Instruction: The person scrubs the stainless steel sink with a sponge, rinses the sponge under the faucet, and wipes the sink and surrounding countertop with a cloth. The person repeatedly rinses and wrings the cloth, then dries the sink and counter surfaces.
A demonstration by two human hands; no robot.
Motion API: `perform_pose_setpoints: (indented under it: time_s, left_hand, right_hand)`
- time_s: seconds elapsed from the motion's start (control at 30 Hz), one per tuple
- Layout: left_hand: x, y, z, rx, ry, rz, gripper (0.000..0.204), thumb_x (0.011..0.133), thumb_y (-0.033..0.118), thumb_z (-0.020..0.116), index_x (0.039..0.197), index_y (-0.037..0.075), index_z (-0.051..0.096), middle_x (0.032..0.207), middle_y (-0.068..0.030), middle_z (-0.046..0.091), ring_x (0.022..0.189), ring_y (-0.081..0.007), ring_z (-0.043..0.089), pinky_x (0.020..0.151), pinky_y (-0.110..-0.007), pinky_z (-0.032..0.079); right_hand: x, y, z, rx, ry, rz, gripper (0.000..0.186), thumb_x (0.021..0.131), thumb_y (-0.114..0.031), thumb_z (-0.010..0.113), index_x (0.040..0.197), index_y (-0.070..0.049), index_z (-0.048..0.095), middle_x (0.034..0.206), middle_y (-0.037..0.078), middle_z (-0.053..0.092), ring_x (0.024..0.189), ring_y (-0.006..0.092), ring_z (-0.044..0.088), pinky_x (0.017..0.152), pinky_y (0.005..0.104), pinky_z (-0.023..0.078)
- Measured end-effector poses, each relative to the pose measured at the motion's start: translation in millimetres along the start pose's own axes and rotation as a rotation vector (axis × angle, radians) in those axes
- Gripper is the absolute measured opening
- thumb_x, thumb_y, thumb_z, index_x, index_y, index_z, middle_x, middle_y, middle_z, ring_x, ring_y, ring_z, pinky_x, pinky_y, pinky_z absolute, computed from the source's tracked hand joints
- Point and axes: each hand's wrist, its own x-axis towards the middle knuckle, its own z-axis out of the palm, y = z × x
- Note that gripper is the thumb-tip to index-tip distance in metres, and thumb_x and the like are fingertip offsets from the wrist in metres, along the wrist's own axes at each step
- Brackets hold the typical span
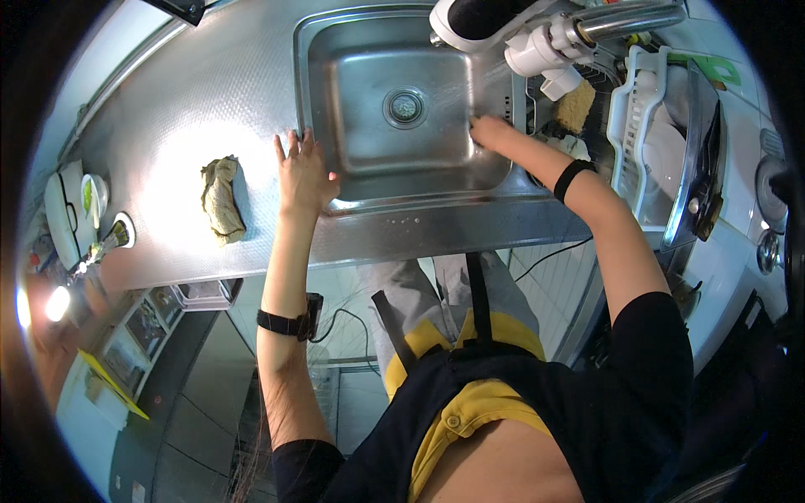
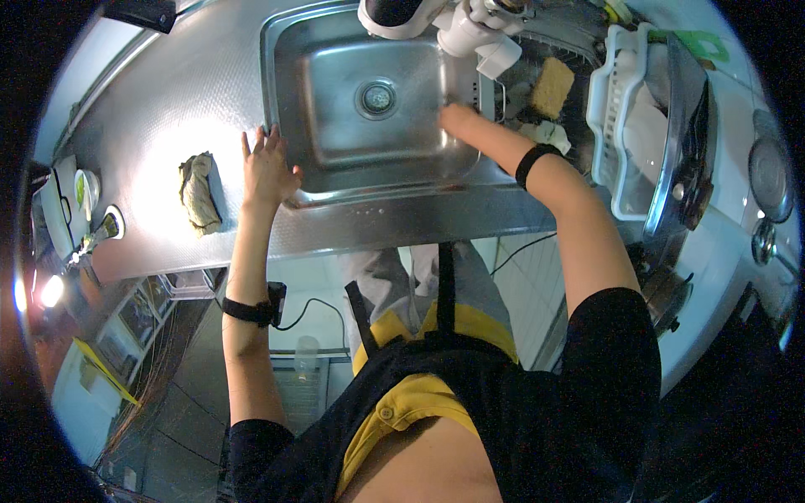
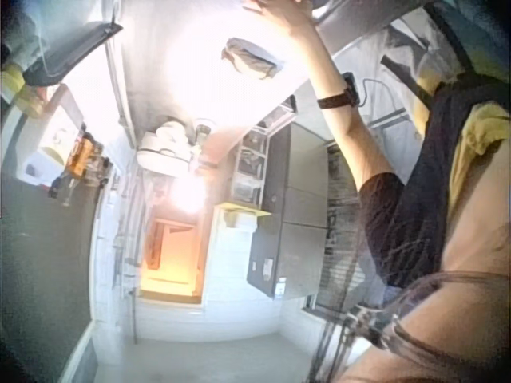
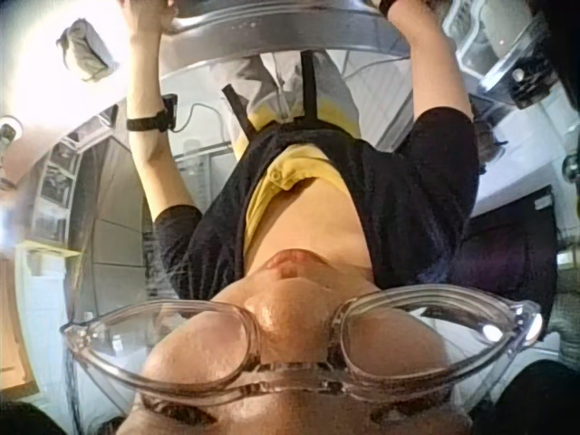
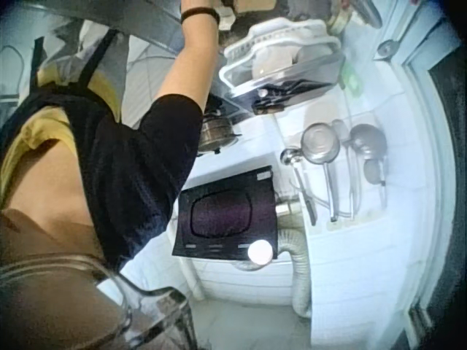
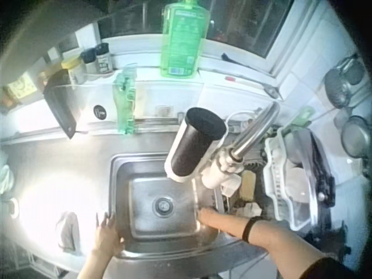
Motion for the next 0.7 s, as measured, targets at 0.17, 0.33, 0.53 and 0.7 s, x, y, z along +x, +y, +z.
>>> perform_pose_setpoints:
  time_s: [0.17, 0.33, 0.53, 0.7]
  left_hand:
    - [-0.7, -7.0, 4.1, -0.165, 0.135, 0.013, 0.062, 0.074, 0.018, 0.065, 0.132, 0.0, 0.051, 0.143, -0.0159, 0.048, 0.139, -0.0322, 0.037, 0.119, -0.048, 0.018]
    - [-3.2, -24.0, 9.2, -0.457, 0.281, 0.045, 0.055, 0.071, 0.005, 0.057, 0.125, -0.002, 0.054, 0.137, -0.0177, 0.053, 0.131, -0.0338, 0.046, 0.118, -0.049, 0.02]
    - [-16.3, -67.8, 3.1, -0.703, 0.517, 0.011, 0.045, 0.07, -0.003, 0.048, 0.113, 0.001, 0.059, 0.125, -0.0168, 0.062, 0.128, -0.0329, 0.05, 0.118, -0.054, 0.018]
    - [-28.5, -99.5, 4.7, -0.707, 0.454, 0.053, 0.047, 0.07, -0.005, 0.047, 0.114, 0.005, 0.059, 0.127, -0.0132, 0.061, 0.131, -0.0309, 0.048, 0.117, -0.059, 0.016]
  right_hand:
    - [4.3, -38.5, -9.7, 0.518, 0.086, -0.266, 0.03, 0.075, 0.004, 0.058, 0.096, -0.007, 0.075, 0.097, 0.018, 0.071, 0.089, 0.0333, 0.067, 0.078, 0.0445, 0.051]
    - [22.5, -191.3, -60.0, 1.234, 0.672, -0.033, 0.032, 0.083, -0.003, 0.062, 0.113, -0.01, 0.07, 0.104, 0.018, 0.06, 0.092, 0.0334, 0.061, 0.084, 0.038, 0.049]
    - [44.8, -323.8, -96.1, 1.456, 0.567, 0.253, 0.046, 0.093, -0.014, 0.06, 0.138, -0.006, 0.049, 0.138, 0.027, 0.033, 0.12, 0.0419, 0.048, 0.099, 0.0398, 0.042]
    - [98.5, -302.0, -140.8, 1.192, 1.007, 0.324, 0.041, 0.096, -0.019, 0.054, 0.135, -0.007, 0.052, 0.135, 0.029, 0.034, 0.111, 0.0467, 0.052, 0.094, 0.0449, 0.046]
